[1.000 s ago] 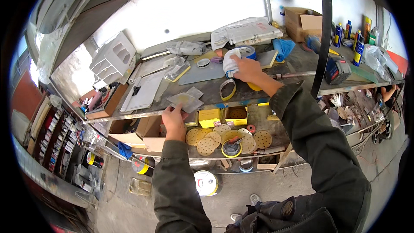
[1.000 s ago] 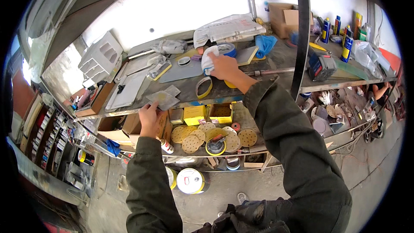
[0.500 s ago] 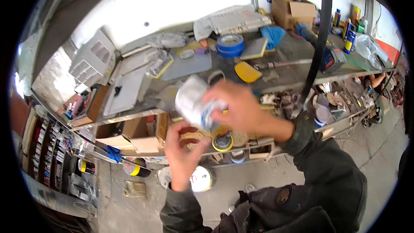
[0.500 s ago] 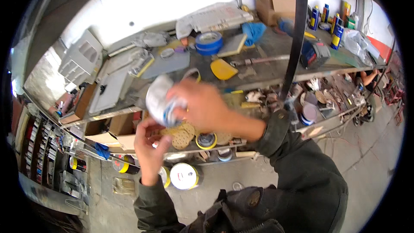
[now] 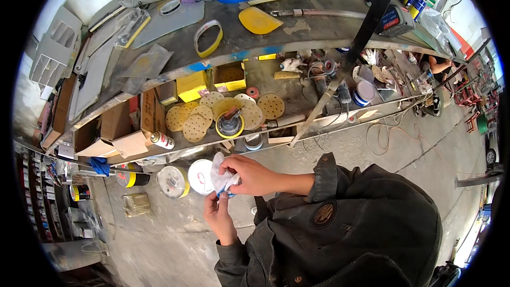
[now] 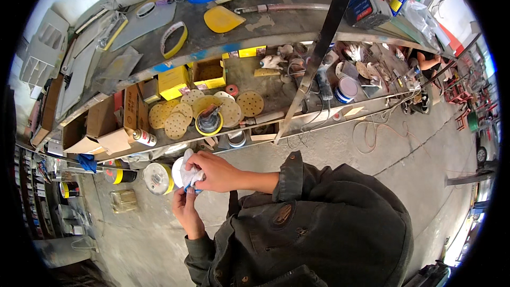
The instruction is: The person sands a curved car trim piece using an orbital sander, then uses a heat gun on the same piece. Later, the person puts on gloves and hand-sands a small rectangular part with sandpaper near a vehicle.
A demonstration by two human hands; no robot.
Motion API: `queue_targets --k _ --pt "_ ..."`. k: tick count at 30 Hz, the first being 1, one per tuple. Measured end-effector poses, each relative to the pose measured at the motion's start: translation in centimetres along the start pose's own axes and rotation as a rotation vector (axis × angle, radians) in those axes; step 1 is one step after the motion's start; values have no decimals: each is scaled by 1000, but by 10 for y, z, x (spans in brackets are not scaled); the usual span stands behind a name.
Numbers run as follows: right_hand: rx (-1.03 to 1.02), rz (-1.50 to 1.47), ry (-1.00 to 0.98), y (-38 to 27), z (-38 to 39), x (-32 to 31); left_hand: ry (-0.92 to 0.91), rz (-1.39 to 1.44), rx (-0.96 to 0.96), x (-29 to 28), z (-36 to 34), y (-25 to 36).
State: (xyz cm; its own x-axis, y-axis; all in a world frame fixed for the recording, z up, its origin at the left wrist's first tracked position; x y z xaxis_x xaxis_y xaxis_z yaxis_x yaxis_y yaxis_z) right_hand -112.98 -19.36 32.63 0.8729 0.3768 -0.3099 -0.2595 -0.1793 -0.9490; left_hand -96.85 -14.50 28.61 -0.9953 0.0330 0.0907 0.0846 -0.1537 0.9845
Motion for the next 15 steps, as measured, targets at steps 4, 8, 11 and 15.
queue_targets --k 4,8,11,15 --pt "-5 -83 -70 18 0 4 -44 11 -60 6 4 -6" --pt "77 -348 -89 52 0 21 -46 8 -156 -2 13 -14" --pt "78 -450 -95 70 -6 44 0 27 -108 -13 28 -14" --pt "-17 -709 -182 63 -15 78 82 180 -89 -24 60 -19"
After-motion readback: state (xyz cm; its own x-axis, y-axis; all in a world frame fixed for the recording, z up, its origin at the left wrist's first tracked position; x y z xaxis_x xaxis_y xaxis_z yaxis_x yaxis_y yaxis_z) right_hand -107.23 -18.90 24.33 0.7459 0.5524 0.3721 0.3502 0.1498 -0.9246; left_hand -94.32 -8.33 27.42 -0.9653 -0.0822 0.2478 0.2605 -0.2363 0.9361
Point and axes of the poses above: each hand's wrist, its own z-axis away from the middle knuckle, its own x-axis out of the palm, y = z × x, the point moved 9 cm from there along -z, towards the middle knuckle, and after that the axes turned 9 degrees about -y, right-handed, at the moved point
